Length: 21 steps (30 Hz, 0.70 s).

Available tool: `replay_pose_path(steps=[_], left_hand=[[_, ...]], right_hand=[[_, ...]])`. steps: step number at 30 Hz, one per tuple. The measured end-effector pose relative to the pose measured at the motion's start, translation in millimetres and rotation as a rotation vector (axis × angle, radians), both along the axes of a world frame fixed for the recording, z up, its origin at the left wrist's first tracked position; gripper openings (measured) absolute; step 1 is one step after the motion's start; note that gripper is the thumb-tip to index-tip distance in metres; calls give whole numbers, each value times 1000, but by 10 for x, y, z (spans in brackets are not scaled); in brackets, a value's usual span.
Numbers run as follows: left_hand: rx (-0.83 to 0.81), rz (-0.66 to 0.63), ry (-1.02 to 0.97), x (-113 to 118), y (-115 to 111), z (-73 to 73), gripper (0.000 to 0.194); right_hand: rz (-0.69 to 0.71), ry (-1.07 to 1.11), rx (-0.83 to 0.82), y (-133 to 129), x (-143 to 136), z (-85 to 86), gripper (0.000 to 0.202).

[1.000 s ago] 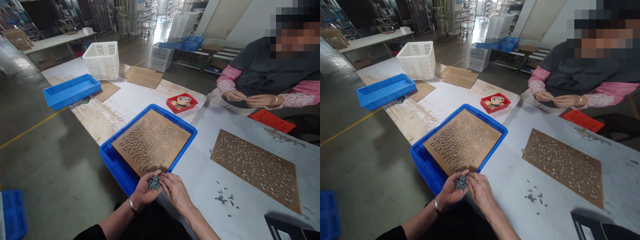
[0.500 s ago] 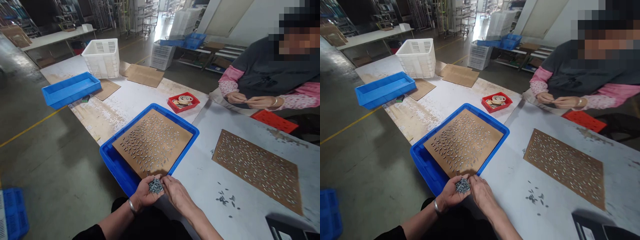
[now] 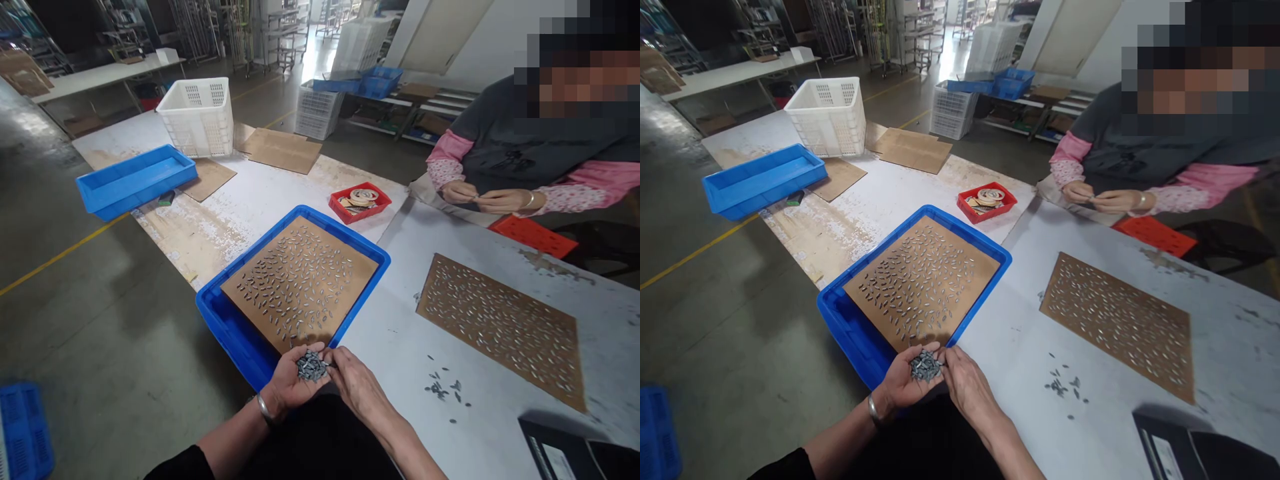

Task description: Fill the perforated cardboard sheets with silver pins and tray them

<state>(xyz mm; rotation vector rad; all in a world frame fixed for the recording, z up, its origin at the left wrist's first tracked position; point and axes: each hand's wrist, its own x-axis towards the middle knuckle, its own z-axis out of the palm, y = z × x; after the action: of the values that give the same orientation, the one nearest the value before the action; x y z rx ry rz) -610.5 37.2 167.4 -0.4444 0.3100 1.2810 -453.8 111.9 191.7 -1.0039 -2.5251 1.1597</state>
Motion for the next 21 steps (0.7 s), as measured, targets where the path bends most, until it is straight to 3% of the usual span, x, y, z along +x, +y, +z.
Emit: replay_pose_path(steps=[4, 9, 13, 17, 21], left_hand=[[-59, 20, 33, -15, -4, 61, 18], [-158, -14, 65, -16, -33, 92, 24], [-140, -45, 71, -4, -50, 105, 24], [-115, -68, 83, -2, -52, 83, 25], [-145, -94, 100, -8, -47, 30, 28]], right_hand=[[-170, 162, -186, -33, 29, 8, 20], [-594, 431, -873, -44, 32, 44, 43], [-855, 659, -1322, -31, 68, 51, 40], [-962, 779, -1542, -26, 137, -28, 30], [-1008, 817, -1662, -10, 186, -117, 21]])
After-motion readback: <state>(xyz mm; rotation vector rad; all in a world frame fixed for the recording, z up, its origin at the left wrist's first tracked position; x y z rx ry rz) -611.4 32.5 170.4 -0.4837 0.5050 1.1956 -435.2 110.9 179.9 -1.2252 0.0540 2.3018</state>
